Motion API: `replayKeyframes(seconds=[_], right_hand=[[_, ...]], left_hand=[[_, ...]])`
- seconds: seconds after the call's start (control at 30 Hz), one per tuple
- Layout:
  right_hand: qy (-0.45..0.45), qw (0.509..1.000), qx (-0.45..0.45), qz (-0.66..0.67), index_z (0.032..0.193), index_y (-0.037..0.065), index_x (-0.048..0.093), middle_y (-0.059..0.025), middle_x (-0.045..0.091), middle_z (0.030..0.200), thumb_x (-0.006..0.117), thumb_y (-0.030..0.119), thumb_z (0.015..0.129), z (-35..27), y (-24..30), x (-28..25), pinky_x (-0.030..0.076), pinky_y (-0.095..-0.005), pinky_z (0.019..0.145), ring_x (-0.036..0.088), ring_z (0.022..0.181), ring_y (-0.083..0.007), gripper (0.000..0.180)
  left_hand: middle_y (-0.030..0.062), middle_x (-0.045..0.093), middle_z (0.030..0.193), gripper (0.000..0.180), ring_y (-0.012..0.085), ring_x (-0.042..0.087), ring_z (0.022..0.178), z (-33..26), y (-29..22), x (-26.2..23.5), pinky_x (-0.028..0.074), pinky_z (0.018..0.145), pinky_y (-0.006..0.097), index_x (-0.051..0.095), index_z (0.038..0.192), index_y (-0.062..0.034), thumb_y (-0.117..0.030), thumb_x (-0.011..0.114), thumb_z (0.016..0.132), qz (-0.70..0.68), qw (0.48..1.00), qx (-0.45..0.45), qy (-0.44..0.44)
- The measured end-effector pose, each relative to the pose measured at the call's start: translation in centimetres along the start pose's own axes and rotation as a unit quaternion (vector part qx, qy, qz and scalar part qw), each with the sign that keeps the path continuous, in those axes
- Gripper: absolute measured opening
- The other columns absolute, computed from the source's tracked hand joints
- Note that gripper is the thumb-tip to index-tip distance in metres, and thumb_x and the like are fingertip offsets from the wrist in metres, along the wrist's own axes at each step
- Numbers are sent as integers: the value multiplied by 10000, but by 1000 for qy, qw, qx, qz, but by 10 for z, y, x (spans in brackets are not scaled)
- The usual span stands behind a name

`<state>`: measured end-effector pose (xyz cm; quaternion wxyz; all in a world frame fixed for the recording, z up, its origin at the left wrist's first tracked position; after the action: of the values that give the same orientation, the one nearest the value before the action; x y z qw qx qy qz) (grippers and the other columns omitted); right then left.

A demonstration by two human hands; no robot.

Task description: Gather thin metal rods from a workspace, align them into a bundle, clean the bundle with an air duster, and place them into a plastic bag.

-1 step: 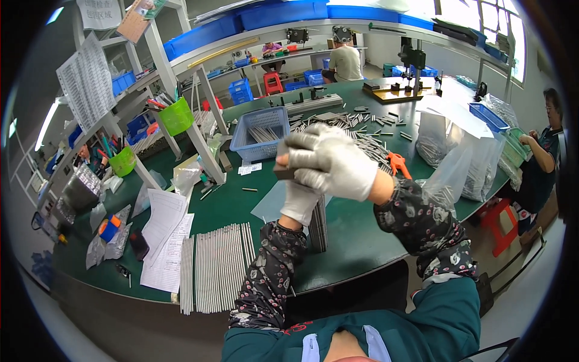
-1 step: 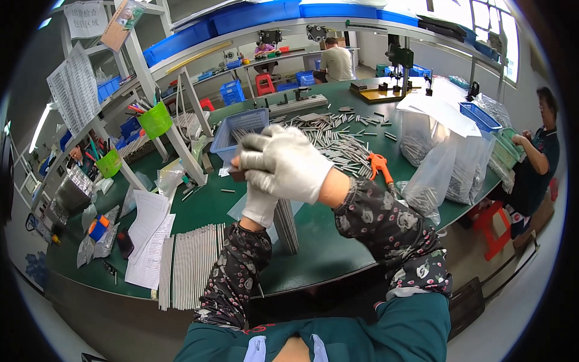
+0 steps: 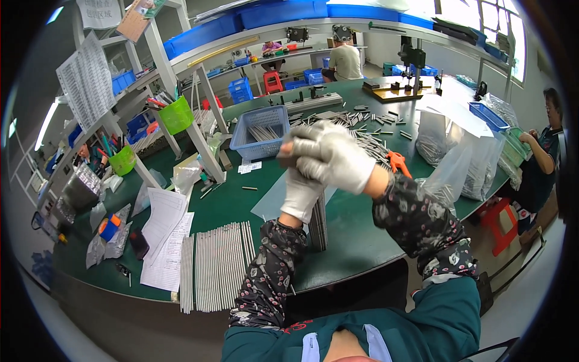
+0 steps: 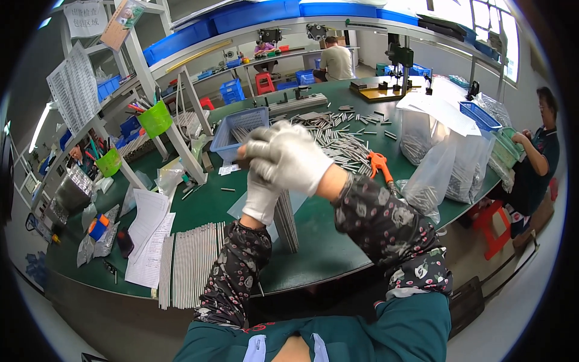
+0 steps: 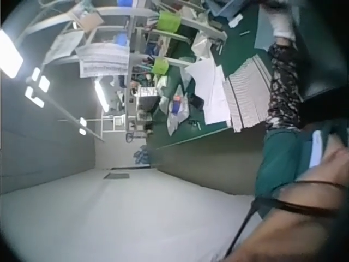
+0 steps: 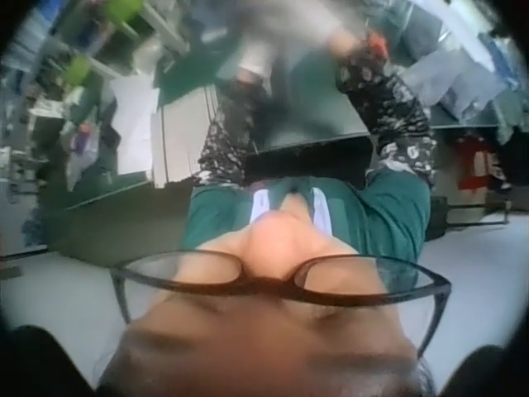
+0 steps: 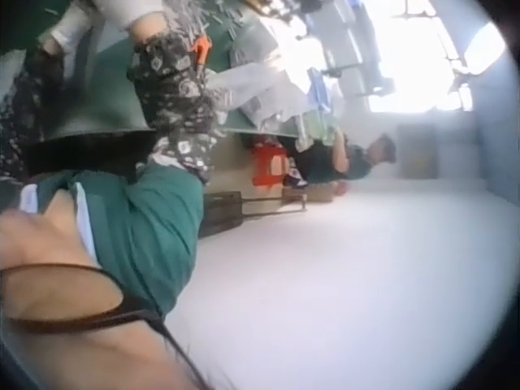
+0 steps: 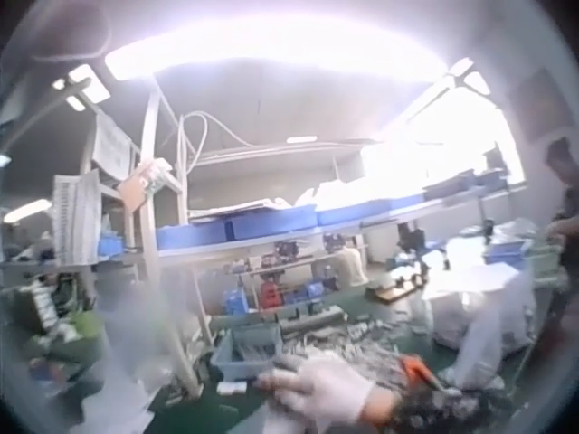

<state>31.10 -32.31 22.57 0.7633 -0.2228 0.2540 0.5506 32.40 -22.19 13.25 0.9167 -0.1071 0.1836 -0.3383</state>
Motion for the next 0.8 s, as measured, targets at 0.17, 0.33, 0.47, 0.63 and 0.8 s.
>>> replayKeyframes(seconds=[0.17,0.33,0.47,0.63,0.8], right_hand=[[-10,997,49,-51,896,188,656,-44,598,947,569,197,712,7,-11,-14,402,-355,779,521,869,-251,204],[78,958,126,-247,919,192,653,-40,587,870,524,270,761,14,-38,-10,388,-372,685,513,834,-258,219],[85,994,-36,52,928,135,635,-76,587,1009,587,204,707,4,7,-1,395,-366,827,519,911,-274,236],[51,980,190,-36,908,147,656,-39,595,965,565,198,725,3,-40,-10,407,-385,767,517,856,-280,210],[60,981,162,-88,948,117,637,-78,599,951,580,184,724,-3,-39,-5,414,-388,777,533,848,-275,241]], left_hand=[[39,570,793,446,125,573,696,-11,10,7,490,598,261,441,1046,-41,63,581,635,-297,921,-249,40],[57,559,918,462,124,563,821,-9,0,3,464,709,244,423,1045,-23,-54,634,635,-299,908,-284,75],[72,564,940,458,143,573,848,0,-14,-1,464,732,261,426,1048,-23,-28,624,635,-181,975,-128,13],[60,569,888,511,137,581,776,-15,-7,1,473,712,261,404,1098,-23,-47,626,638,-269,929,-246,60],[44,583,834,472,150,583,769,-12,-8,1,471,692,262,421,1083,-31,-66,622,657,-242,936,-249,57]])
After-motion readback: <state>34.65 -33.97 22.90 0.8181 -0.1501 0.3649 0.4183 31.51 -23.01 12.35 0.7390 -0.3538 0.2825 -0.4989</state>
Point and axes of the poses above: each hand's wrist, its own z-axis towards the middle knuckle, its own x-axis out of the palm, y = z × x, the point moved 4 cm from there along z, towards the middle knuckle
